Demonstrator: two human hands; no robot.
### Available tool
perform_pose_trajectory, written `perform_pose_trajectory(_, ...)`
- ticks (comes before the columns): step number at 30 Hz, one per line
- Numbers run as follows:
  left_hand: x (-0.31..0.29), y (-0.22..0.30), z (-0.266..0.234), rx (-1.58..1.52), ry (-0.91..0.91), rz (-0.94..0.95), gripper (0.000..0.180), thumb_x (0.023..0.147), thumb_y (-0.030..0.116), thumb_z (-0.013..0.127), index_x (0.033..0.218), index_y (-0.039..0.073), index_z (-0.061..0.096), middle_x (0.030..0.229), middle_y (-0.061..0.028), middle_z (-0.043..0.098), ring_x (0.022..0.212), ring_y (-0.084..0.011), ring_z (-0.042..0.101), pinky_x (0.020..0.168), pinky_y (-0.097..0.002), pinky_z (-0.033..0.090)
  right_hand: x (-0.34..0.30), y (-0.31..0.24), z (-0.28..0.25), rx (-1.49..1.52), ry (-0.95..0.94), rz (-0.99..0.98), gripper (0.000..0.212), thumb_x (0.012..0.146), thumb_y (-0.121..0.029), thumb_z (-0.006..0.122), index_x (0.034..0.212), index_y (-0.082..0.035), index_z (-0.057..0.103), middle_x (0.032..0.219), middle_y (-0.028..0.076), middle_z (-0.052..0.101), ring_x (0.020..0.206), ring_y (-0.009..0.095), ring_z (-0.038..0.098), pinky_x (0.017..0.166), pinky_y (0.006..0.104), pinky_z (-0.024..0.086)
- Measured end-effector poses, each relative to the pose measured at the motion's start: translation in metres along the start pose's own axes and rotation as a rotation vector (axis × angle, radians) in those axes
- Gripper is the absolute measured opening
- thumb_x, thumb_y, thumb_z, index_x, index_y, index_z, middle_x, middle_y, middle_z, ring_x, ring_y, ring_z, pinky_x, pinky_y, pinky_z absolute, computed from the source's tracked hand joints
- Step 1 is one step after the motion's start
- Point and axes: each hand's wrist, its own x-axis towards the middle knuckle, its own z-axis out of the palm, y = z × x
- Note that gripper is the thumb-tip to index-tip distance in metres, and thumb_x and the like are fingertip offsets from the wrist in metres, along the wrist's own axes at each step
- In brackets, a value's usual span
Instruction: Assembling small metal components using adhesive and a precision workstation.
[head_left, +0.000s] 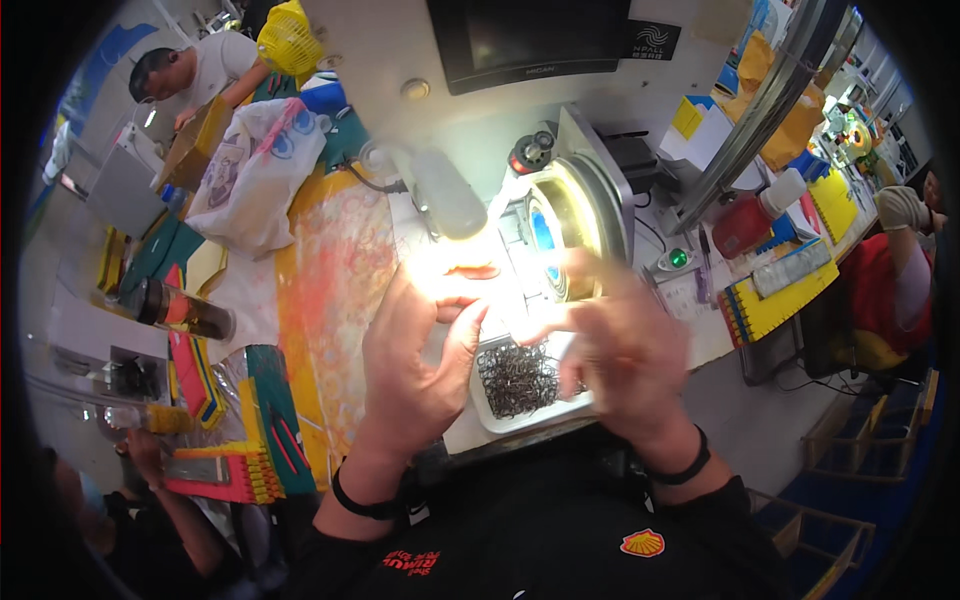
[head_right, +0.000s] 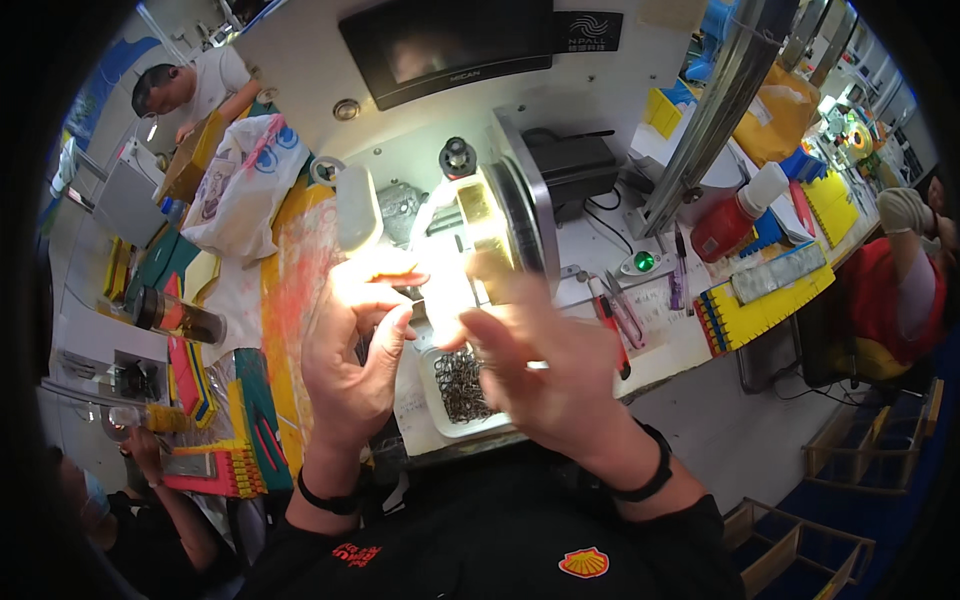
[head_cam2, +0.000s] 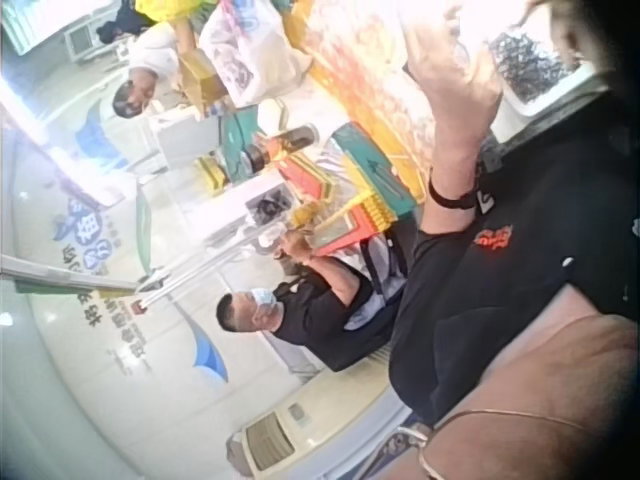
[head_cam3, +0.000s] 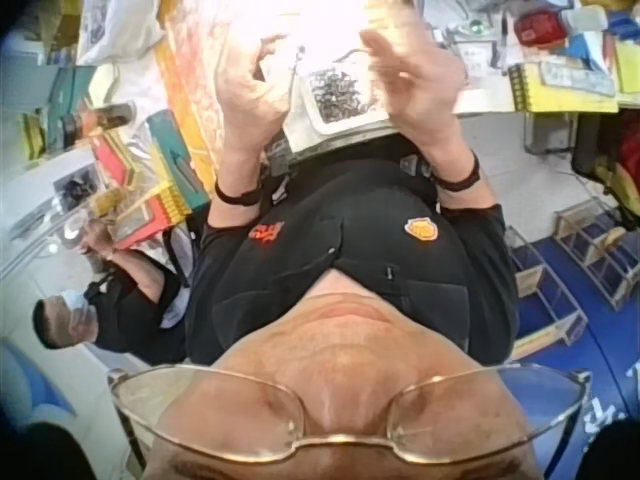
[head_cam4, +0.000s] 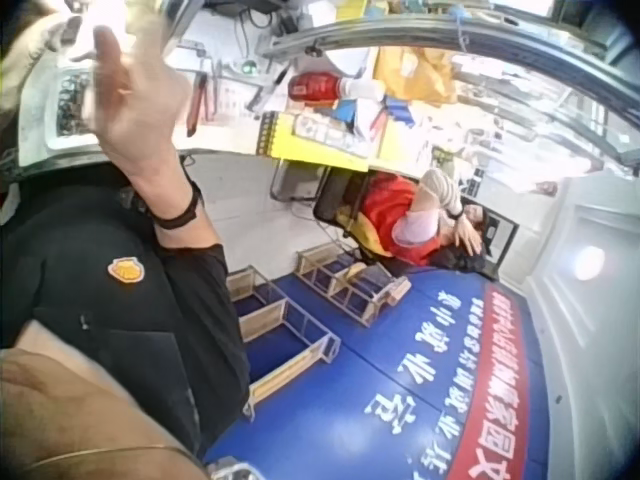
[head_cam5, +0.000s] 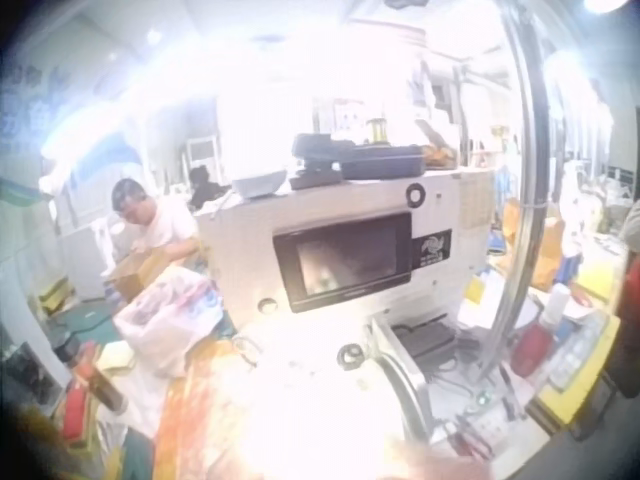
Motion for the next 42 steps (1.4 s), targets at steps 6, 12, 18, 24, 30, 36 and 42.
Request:
perform_pose_trajectory(6, 0.011, 0.009, 0.029, 0.488, -0.004, 0.203, 0.013, 0.095, -0.009, 0.072, 0.107, -0.004, 0.071, 0.109, -0.0148, 0.074, 0.077, -0.0171, 0.076, 0.061, -0.0247, 0.056, 0.040, 0.025, -0.070, -0.299, 0.326, -0.219, 0.010, 0.098, -0.006, 0.074, 0.106, -0.001, 0.077, 0.087, 0.012, 0.074, 0.067, 0.016, 0.068, 0.060, 0.0295, 0.052)
perform_pose_trajectory(12, 0.021, -0.008, 0.056, 0.858, 0.024, 0.092, 0.028, 0.096, 0.006, 0.072, 0.124, 0.003, 0.072, 0.096, -0.0157, 0.076, 0.080, -0.0344, 0.074, 0.071, -0.0434, 0.059, 0.074, 0.067, -0.075, -0.005, -0.310, -0.046, 0.028, 0.089, -0.009, 0.076, 0.116, -0.004, 0.078, 0.097, 0.015, 0.077, 0.088, 0.027, 0.076, 0.076, 0.0367, 0.057)
perform_pose_trajectory(18, 0.022, -0.005, 0.069, 0.543, 0.178, -0.218, 0.020, 0.104, 0.003, 0.058, 0.118, -0.003, 0.070, 0.078, -0.0028, 0.067, 0.064, -0.0075, 0.059, 0.058, -0.0272, 0.046, 0.083, 0.066, -0.075, 0.000, -0.387, -0.034, 0.030, 0.085, -0.013, 0.074, 0.113, -0.004, 0.079, 0.094, 0.018, 0.075, 0.091, 0.034, 0.074, 0.082, 0.0413, 0.057)
perform_pose_trajectory(24, 0.011, 0.013, 0.040, 0.676, 0.069, -0.274, 0.038, 0.112, 0.023, 0.054, 0.140, 0.000, 0.065, 0.083, -0.0150, 0.074, 0.073, -0.0216, 0.069, 0.069, -0.0387, 0.053, 0.051, 0.045, -0.114, -0.514, 0.151, -0.356, 0.017, 0.088, -0.007, 0.078, 0.105, -0.008, 0.078, 0.113, 0.012, 0.071, 0.105, 0.031, 0.070, 0.084, 0.0379, 0.057)
perform_pose_trajectory(30, -0.008, 0.023, 0.031, 0.347, 0.071, -0.014, 0.025, 0.116, 0.018, 0.052, 0.115, -0.002, 0.068, 0.070, -0.0050, 0.068, 0.051, -0.0017, 0.049, 0.047, -0.0205, 0.033, 0.004, 0.027, -0.203, 0.584, 0.386, -0.203, 0.018, 0.109, -0.011, 0.065, 0.125, -0.002, 0.066, 0.092, 0.005, 0.069, 0.086, 0.014, 0.069, 0.080, 0.0294, 0.056)
perform_pose_trajectory(36, -0.039, 0.012, -0.009, 0.329, 0.150, -0.009, 0.023, 0.116, 0.017, 0.050, 0.119, 0.004, 0.068, 0.074, 0.0004, 0.064, 0.061, -0.0011, 0.051, 0.053, -0.0187, 0.029, -0.145, -0.014, -0.332, -0.501, 1.204, -0.043, 0.014, 0.110, -0.017, 0.063, 0.112, -0.003, 0.066, 0.078, -0.006, 0.052, 0.066, 0.002, 0.042, 0.058, 0.0199, 0.035)
perform_pose_trajectory(42, -0.043, -0.007, -0.047, 0.231, 0.134, -0.179, 0.025, 0.117, 0.015, 0.047, 0.124, 0.002, 0.067, 0.105, -0.0027, 0.068, 0.065, -0.0053, 0.056, 0.057, -0.0208, 0.037, -0.152, 0.018, -0.316, -0.814, 1.035, 0.116, 0.012, 0.109, -0.017, 0.063, 0.108, -0.006, 0.067, 0.076, 0.003, 0.065, 0.072, 0.010, 0.064, 0.068, 0.0293, 0.052)
